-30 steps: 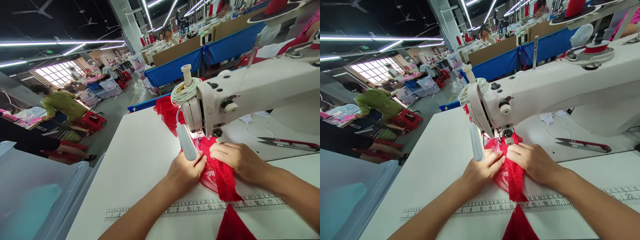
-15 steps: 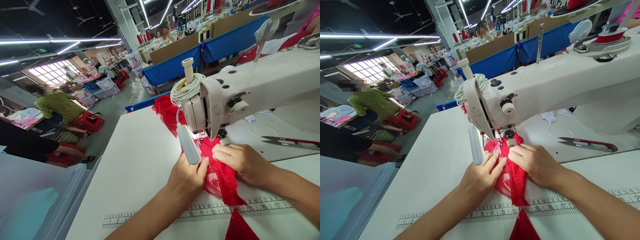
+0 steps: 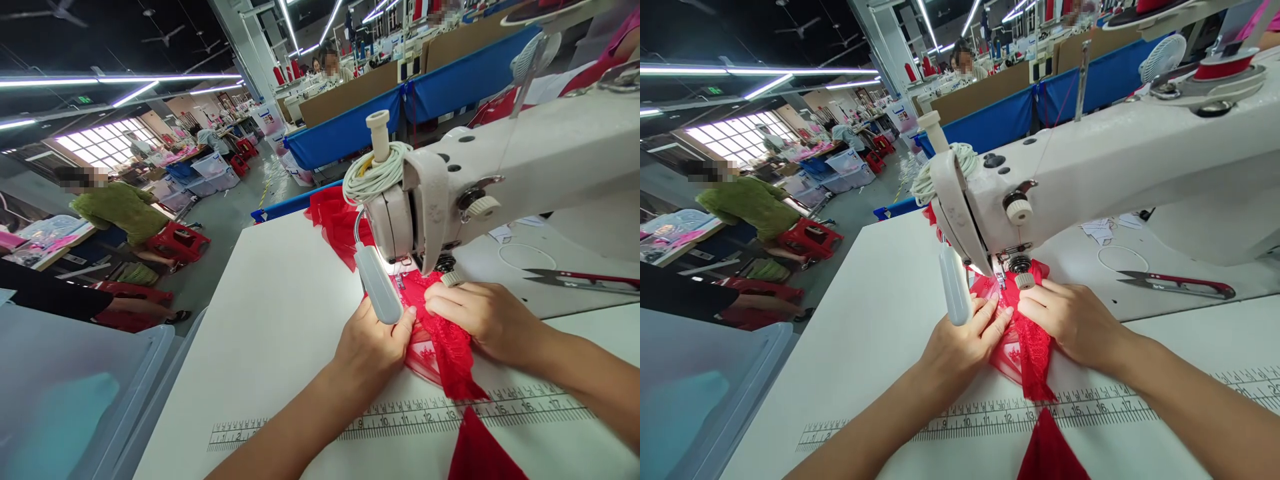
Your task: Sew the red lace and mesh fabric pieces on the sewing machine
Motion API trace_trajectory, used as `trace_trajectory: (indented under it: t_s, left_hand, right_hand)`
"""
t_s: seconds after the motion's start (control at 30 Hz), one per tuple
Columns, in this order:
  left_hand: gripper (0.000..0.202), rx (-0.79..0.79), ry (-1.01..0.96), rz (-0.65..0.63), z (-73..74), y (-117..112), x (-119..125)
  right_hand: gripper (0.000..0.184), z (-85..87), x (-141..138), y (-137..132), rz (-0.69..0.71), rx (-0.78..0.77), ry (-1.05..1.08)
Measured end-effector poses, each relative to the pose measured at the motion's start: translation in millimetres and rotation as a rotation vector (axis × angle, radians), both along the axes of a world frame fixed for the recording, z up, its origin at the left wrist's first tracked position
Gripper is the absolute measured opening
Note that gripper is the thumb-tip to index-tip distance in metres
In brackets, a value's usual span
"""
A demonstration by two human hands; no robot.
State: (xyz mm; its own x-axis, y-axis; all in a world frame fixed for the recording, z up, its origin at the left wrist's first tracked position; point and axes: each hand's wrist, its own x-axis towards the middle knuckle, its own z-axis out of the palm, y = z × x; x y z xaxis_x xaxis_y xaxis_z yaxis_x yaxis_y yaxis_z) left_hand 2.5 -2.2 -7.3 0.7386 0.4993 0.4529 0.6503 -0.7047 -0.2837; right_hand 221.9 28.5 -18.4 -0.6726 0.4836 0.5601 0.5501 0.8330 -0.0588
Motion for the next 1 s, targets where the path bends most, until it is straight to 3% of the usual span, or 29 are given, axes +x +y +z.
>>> trace_trajectory:
  t_s: [0.3, 0.57, 0.73, 0.87, 1.0]
  left_hand:
    - [0.024, -0.121, -0.021, 0.042, 2.3, 8, -4]
    - [0.024, 0.0, -0.024, -0.114, 7.1, 18, -3]
    - [0.031, -0.161, -0.01, -0.059, 10.9, 7, -4]
    - [0.07, -0.337, -0.063, -0.011, 10.3, -2, -2]
    - [0.097, -0.324, -0.097, -0.009, 9.8, -6, 3]
  right_hand:
    - [0.028, 1.9, 0, 2, -0.019, -0.038, 0.008]
    - [0.033, -6.9, -2, 1, -0.028, -0.059, 0.057]
    - [0.031, -9.2, -2, 1, -0.039, -0.023, 0.049]
    - [0.029, -12.2, -2, 2, -0.037, -0.018, 0.064]
    - [0.033, -13.1, -1, 3, -0.041, 0.001, 0.079]
